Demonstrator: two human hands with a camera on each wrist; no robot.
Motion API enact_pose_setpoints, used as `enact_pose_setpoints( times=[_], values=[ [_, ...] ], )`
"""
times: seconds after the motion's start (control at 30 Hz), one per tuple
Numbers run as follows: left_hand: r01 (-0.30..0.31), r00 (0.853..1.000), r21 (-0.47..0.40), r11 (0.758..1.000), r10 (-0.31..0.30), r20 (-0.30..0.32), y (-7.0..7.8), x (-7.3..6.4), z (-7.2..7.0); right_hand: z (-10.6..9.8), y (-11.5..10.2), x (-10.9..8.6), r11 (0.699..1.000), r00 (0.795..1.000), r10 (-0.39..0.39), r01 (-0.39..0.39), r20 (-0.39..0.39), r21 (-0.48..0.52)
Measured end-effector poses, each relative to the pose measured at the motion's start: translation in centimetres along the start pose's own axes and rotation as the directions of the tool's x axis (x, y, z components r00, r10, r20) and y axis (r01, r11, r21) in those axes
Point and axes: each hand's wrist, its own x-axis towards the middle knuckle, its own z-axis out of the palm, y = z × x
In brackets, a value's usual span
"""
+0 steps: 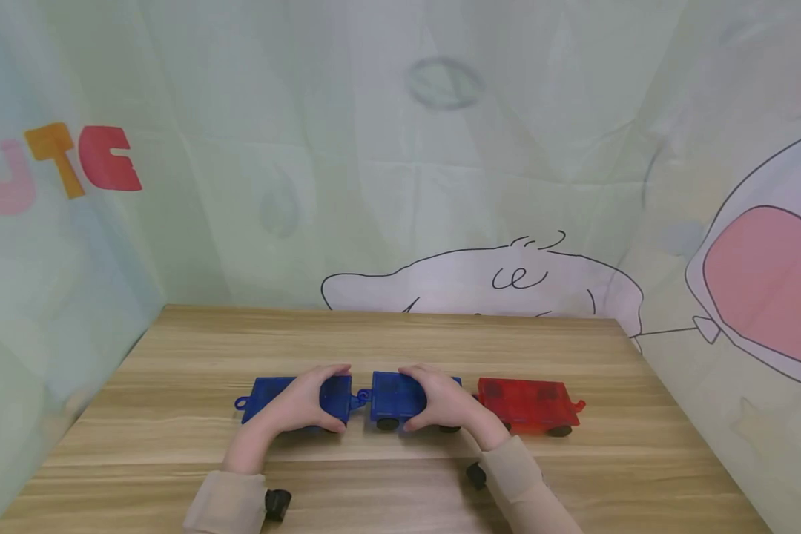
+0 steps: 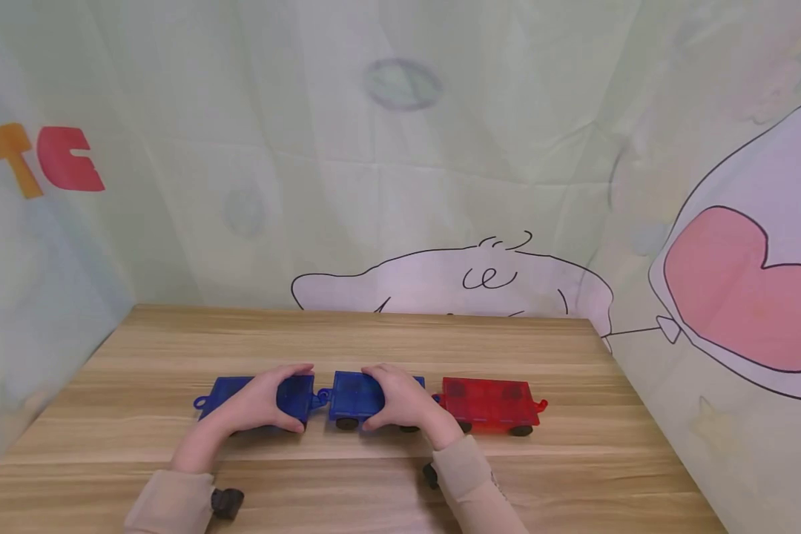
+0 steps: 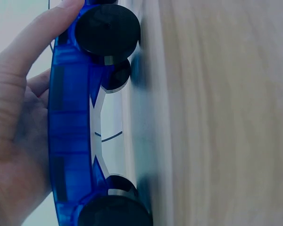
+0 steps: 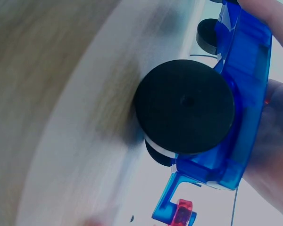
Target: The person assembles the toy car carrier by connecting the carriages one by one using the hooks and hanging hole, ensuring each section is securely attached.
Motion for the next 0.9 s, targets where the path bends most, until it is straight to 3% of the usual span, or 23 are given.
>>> enact_pose_setpoints(
  times=[0.6,0.9],
  values=[
    [-0.009,1.000,0.000,1.000,0.009,0.002,-0.03,0.26,0.04,-0.14,-0.15,0.11,1.000,1.000,0.009,-0.009,0.009,-0.024],
    [0.014,1.000,-0.004,1.000,-0.014,0.009,-0.18,0.30,0.01,-0.16,-0.35,0.08,1.000,1.000,0.007,-0.007,0.013,-0.031]
  ],
)
